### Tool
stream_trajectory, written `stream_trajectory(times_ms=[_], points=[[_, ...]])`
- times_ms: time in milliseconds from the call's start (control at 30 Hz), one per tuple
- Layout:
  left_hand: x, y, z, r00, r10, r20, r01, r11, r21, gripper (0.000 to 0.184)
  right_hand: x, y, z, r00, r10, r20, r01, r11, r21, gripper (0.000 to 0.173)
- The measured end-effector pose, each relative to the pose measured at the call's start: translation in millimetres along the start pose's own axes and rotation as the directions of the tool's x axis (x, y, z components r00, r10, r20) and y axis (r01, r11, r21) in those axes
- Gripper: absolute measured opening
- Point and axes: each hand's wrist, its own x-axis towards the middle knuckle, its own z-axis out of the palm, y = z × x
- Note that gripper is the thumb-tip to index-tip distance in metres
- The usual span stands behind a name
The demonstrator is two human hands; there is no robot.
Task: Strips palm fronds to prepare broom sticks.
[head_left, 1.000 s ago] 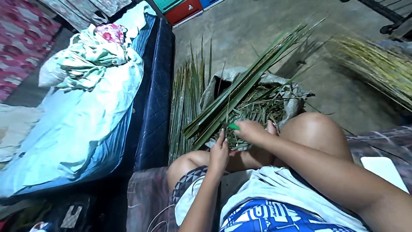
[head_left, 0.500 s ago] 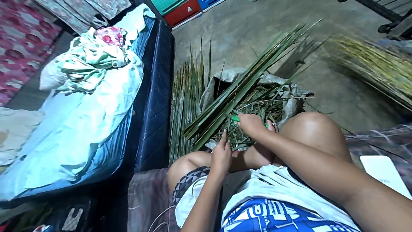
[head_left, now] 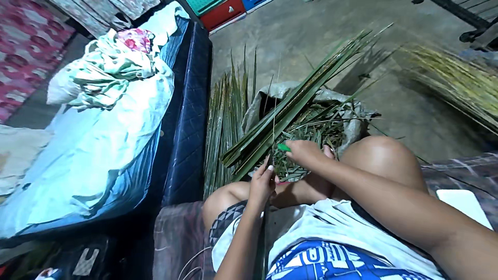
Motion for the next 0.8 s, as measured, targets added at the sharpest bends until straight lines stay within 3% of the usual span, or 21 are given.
stream_trajectory(times_ms=[100, 167, 233, 367, 500, 633, 700, 800], points=[[-4, 0, 2, 0.998, -0.021, 0.051, 0.024, 0.997, -0.07, 0.046, 20, 13, -8, 0.98, 0.132, -0.152, -0.12, 0.989, 0.083, 0.029], [-4, 0, 3, 0.997, -0.029, 0.069, 0.035, 0.994, -0.099, 0.045, 22, 20, -11, 0.97, 0.124, -0.208, -0.097, 0.986, 0.137, 0.028], [-3, 0, 2, 0.997, -0.034, 0.07, 0.042, 0.993, -0.111, 0.044, 12, 19, -8, 0.986, 0.001, -0.169, 0.021, 0.991, 0.131, 0.028], [-1, 3, 0, 0.997, -0.057, 0.054, 0.065, 0.985, -0.159, 0.033, -16, -3, 6, 0.985, -0.155, 0.073, 0.149, 0.986, 0.079, 0.032], [-4, 4, 0, 0.994, -0.074, 0.079, 0.088, 0.979, -0.182, 0.035, -11, -1, -4, 0.999, -0.033, 0.023, 0.032, 0.999, 0.033, 0.032], [-6, 1, 5, 0.999, -0.029, 0.022, 0.029, 1.0, -0.005, 0.042, 14, 23, -24, 0.974, 0.167, -0.156, -0.147, 0.981, 0.13, 0.028], [-5, 1, 8, 1.0, 0.014, 0.013, -0.015, 0.986, 0.163, 0.046, 15, 24, -25, 0.977, 0.146, -0.153, -0.1, 0.956, 0.276, 0.032], [-1, -1, 15, 0.999, 0.01, 0.038, -0.025, 0.916, 0.401, 0.051, 13, 16, -7, 1.0, -0.005, 0.004, 0.003, 0.878, 0.479, 0.043]])
